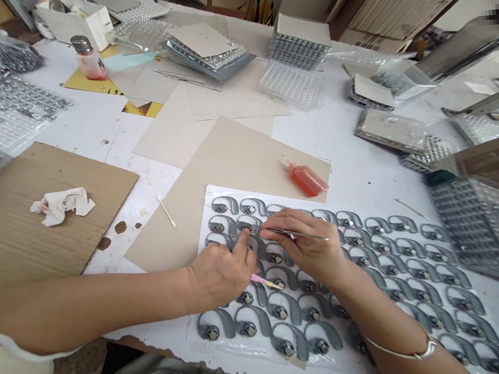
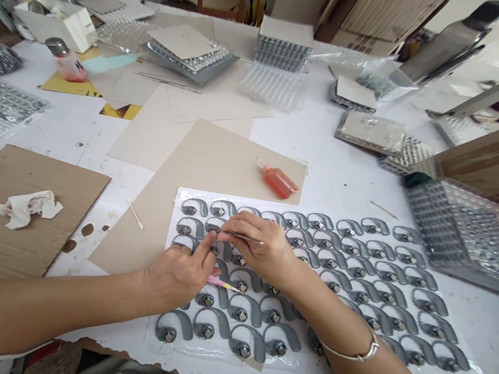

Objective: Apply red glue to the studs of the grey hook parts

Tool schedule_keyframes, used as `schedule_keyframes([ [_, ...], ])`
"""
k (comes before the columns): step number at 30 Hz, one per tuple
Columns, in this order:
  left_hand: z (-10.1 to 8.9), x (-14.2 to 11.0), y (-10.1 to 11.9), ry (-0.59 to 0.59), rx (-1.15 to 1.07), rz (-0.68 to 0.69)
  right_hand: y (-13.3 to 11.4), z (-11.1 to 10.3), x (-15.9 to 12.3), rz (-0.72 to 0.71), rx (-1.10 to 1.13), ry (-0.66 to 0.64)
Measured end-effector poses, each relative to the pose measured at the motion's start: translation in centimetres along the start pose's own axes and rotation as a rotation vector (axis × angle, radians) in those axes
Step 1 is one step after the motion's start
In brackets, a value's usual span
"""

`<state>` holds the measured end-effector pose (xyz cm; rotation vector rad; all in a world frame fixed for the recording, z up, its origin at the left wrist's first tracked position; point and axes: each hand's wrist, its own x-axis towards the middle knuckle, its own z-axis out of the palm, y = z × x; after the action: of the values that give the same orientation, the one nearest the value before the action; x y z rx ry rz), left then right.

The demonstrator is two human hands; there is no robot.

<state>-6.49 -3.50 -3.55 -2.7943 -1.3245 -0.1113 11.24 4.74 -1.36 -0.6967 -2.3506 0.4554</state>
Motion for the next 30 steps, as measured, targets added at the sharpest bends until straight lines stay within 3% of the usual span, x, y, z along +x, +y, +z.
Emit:
schedule_keyframes([
  [6, -0.1, 0.0, 0.0, -0.012, -0.029, 0.0, 0.0, 0.1, -0.2, -0.065, 0.022, -0.019],
  [11, 0.5, -0.1, 0.1, 0.047, 0.039, 0.012, 0.0, -0.1, -0.2, -0.124, 0.012, -0.055],
  [19, 0.4, -0.1, 0.1, -0.004, -0.018, -0.011, -0.4, -1.1, 0.2, -0.273, -0.099, -0.223],
  [25, 0.3, -0.1, 0.0, -0.016, -0.045, -0.003, 0.2, -0.4, 0.1, -0.147, 0.011, -0.031],
  [30, 0.4, -0.2, 0.1, 0.01, -0.003, 0.009, 0.4, -0.4, -0.1, -0.175, 0.002, -0.071],
])
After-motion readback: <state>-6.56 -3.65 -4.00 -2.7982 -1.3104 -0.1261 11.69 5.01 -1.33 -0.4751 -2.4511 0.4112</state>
